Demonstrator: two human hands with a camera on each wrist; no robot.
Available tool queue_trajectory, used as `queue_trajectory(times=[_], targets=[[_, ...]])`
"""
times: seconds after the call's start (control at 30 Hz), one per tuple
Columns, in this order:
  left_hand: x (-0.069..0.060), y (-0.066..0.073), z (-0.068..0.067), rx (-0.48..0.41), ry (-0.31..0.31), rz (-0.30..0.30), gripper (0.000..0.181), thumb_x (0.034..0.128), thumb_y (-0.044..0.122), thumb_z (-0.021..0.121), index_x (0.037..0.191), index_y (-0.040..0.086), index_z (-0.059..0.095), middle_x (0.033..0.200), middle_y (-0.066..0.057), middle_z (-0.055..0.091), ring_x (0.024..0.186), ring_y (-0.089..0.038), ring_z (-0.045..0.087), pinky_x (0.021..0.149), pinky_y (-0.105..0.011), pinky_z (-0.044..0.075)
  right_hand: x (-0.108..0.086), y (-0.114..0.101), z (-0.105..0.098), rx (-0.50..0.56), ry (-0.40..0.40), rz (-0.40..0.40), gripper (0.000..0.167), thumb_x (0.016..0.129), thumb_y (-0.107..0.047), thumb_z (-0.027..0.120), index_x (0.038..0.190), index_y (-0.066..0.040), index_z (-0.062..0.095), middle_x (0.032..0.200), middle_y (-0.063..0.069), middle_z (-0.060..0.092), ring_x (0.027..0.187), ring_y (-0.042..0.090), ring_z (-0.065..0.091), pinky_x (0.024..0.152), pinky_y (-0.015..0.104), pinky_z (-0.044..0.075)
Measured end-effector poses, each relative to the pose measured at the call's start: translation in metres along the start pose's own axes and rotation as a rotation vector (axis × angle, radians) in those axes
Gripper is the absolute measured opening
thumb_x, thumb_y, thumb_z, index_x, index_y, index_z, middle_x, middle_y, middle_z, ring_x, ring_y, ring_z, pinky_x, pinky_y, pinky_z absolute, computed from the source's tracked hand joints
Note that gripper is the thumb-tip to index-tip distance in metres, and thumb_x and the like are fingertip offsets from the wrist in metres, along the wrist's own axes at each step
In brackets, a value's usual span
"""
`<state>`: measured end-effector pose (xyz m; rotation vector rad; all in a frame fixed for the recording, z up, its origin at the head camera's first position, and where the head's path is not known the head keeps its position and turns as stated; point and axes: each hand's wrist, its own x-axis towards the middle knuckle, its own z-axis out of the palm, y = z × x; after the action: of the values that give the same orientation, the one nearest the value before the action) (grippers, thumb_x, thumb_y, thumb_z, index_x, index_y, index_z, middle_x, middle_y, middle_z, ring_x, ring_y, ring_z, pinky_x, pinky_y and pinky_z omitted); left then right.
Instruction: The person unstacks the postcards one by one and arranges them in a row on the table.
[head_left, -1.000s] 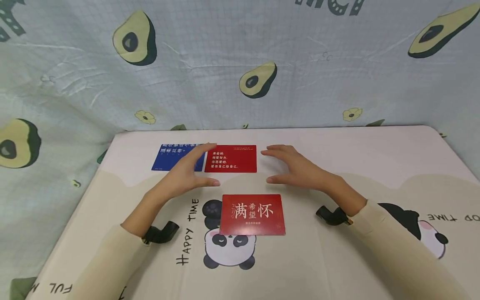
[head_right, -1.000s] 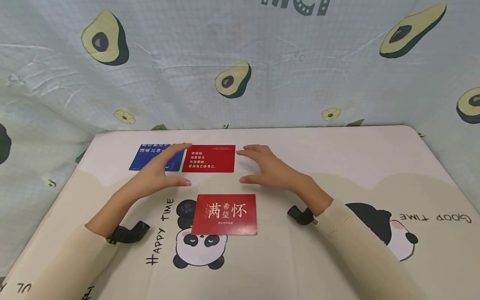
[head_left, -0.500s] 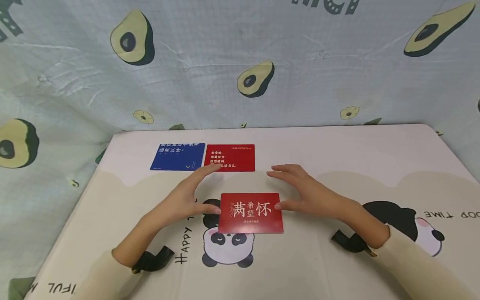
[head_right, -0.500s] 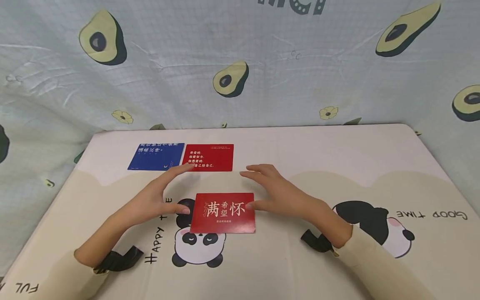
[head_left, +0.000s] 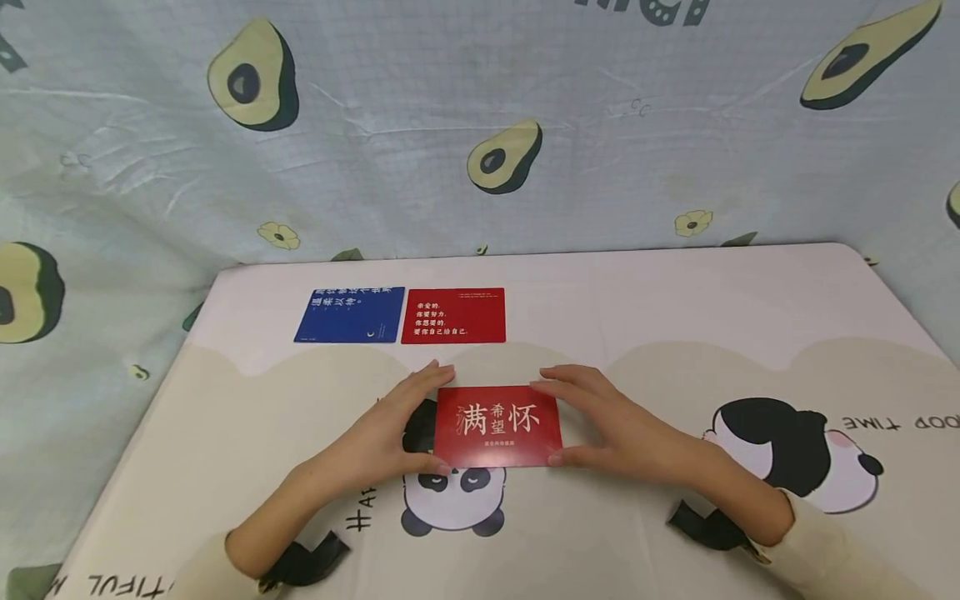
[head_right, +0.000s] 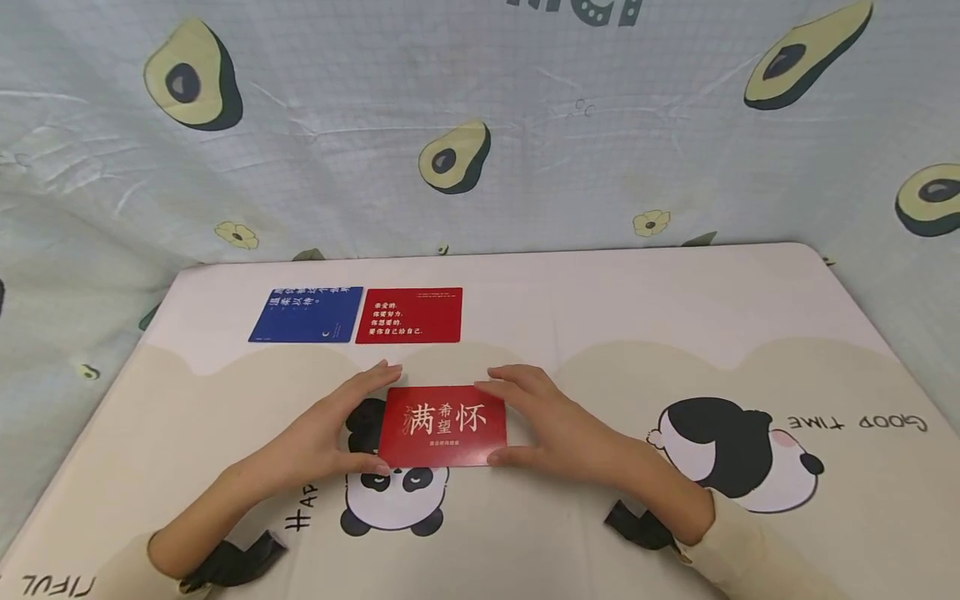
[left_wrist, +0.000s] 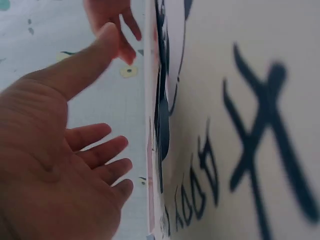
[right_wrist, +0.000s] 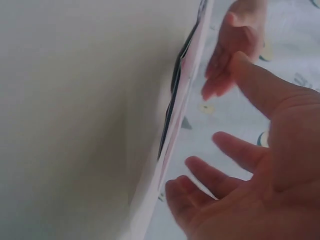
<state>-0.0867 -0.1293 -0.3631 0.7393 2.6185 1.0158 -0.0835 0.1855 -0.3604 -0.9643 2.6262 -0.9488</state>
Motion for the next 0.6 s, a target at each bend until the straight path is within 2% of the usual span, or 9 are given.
queue_trajectory(times=[0.17, 0.27, 0.47, 0.6], targets=[[0.001, -0.007, 0.003, -0.025, 0.004, -0.018, 0.097, 0.0675, 0.027, 0.086, 0.149, 0.017, 0.033, 0.154, -0.01, 0.027, 0.141, -0.032, 0.023, 0.096, -0.075, 0.021, 0.0, 0.0, 0.006, -0.003, -0.012, -0.001, 0.076, 0.079, -0.038, 0.078, 0.143, -0.019, 0.043, 0.148, 0.002, 0.032, 0.136, 0.02, 0.027, 0.095, 0.037, 0.048], [0.001, -0.01, 0.005, -0.041, 0.01, -0.02, 0.098, 0.0674, 0.026, 0.086, 0.149, 0.017, 0.033, 0.154, -0.01, 0.027, 0.141, -0.032, 0.022, 0.096, -0.075, 0.02, 0.0, 0.0, 0.009, -0.005, -0.014, 0.004, 0.076, 0.078, -0.038, 0.078, 0.143, -0.019, 0.043, 0.148, 0.003, 0.031, 0.136, 0.021, 0.026, 0.092, 0.035, 0.05], [0.001, -0.013, 0.007, -0.031, -0.007, -0.032, 0.099, 0.0669, 0.029, 0.086, 0.149, 0.016, 0.033, 0.154, -0.011, 0.026, 0.14, -0.033, 0.023, 0.097, -0.075, 0.02, -0.001, 0.001, 0.012, -0.022, -0.004, 0.032, 0.079, 0.077, -0.035, 0.08, 0.145, -0.022, 0.041, 0.151, 0.003, 0.028, 0.138, 0.021, 0.024, 0.096, 0.04, 0.047], [0.002, -0.015, 0.007, -0.025, -0.019, -0.04, 0.1, 0.0656, 0.029, 0.087, 0.149, 0.015, 0.033, 0.155, -0.011, 0.026, 0.141, -0.033, 0.022, 0.097, -0.074, 0.02, -0.001, 0.004, 0.013, -0.029, -0.013, 0.029, 0.079, 0.077, -0.034, 0.08, 0.144, -0.021, 0.041, 0.15, 0.004, 0.029, 0.137, 0.022, 0.024, 0.094, 0.039, 0.048]])
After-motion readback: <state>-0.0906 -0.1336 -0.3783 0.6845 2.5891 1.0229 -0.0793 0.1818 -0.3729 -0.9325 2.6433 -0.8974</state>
